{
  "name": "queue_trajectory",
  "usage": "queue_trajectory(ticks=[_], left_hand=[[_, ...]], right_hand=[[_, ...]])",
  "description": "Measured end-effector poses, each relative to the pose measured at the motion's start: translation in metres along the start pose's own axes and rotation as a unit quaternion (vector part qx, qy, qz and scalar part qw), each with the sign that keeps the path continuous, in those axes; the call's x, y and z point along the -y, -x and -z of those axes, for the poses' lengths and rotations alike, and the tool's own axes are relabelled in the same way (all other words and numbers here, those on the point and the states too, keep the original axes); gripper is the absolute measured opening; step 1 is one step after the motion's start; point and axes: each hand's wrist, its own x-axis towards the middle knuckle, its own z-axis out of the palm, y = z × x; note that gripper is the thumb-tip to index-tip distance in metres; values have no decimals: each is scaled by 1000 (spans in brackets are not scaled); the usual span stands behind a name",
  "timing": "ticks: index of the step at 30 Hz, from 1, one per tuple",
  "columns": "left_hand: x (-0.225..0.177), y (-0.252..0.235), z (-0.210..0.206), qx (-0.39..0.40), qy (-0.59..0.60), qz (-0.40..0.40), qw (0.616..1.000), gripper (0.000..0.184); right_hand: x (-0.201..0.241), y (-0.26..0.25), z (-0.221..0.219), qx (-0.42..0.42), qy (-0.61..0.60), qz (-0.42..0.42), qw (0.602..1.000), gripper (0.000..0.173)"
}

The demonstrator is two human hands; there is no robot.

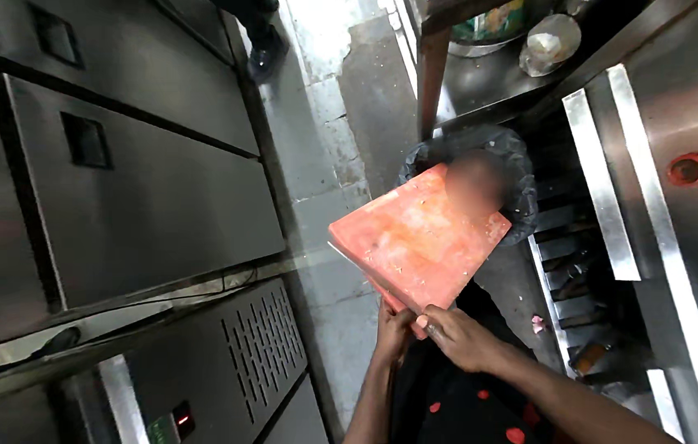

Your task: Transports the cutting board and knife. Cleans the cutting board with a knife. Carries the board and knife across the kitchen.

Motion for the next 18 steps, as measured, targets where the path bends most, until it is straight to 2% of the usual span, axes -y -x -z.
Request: queue_trajectory(ticks=[6, 10, 13, 18], left_hand=[[3, 2, 2, 2, 11, 7, 1000, 51], [6, 5, 1, 2, 14, 7, 1000, 60], [10, 8, 2, -8, 14, 16, 1000, 66], [15, 9, 1, -29, 4, 20, 999, 75]], right_hand=[[-1, -3, -5, 8, 54, -30, 998, 54], [-5, -6, -3, -2, 55, -50, 997, 52], [-27, -10, 2, -29, 51, -52, 997, 51], [-70, -30, 36, -86, 98, -139, 982, 47]])
